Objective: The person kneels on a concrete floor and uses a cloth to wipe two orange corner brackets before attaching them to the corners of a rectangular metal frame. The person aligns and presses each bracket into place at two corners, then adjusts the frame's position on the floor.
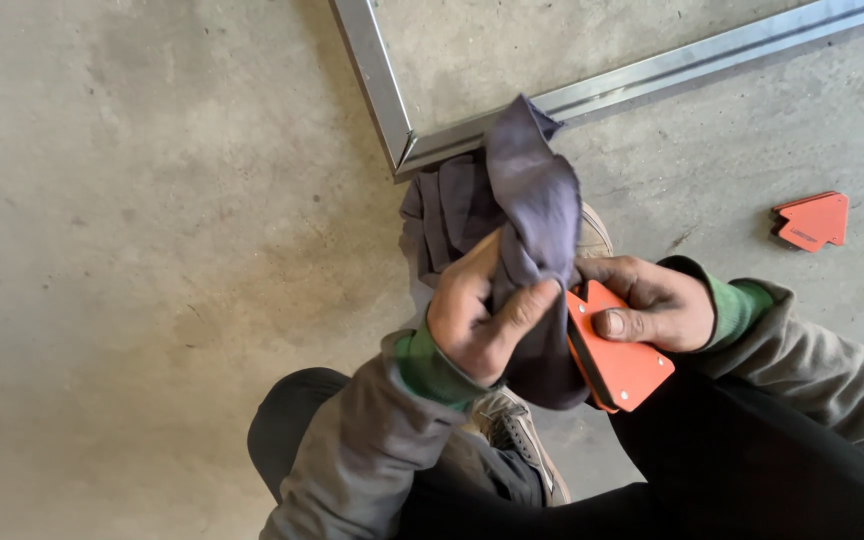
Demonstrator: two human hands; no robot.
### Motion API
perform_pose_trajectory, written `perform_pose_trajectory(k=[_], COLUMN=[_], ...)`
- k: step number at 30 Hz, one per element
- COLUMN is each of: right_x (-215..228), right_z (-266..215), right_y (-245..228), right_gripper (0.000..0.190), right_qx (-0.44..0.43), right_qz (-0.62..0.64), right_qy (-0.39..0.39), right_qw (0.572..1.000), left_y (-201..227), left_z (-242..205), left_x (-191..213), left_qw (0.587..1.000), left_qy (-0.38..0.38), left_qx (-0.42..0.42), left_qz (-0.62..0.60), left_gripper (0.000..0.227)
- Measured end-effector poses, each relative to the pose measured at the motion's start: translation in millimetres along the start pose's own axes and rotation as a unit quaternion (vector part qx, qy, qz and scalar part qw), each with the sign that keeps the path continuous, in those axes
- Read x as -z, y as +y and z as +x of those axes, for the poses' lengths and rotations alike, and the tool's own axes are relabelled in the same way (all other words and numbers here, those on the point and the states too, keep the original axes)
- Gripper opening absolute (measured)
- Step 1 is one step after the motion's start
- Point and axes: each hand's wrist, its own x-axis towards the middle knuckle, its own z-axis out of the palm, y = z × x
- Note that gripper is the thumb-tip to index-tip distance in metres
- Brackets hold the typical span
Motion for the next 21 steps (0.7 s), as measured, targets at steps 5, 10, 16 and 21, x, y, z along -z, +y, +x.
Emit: perform_pose_trajectory(k=[5,10,16,21], right_x=[6.2,2.9,-2.3,-14.4], right_z=[1.9,-2.6,-1.9,5.5], right_y=[-4.1,-28.5,-32.6,-37.2], right_gripper=[0.039,0.038,0.039,0.035], right_qx=[0.045,-0.038,0.020,0.082], right_qz=[-0.080,-0.315,-0.567,-0.575], right_qy=[-0.021,0.023,-0.005,-0.040], right_qw=[0.996,0.948,0.823,0.813], left_y=[-15.2,19.2,-6.2,-26.5], left_z=[3.4,0.7,-3.9,4.3], left_x=[-6.5,21.6,12.8,30.3], left_qw=[0.977,0.986,0.989,0.991], left_qy=[0.204,-0.119,-0.087,-0.016], left_qx=[0.059,0.108,0.112,0.124], left_qz=[-0.037,-0.043,0.052,0.048], left_gripper=[0.021,0.015,0.027,0.030])
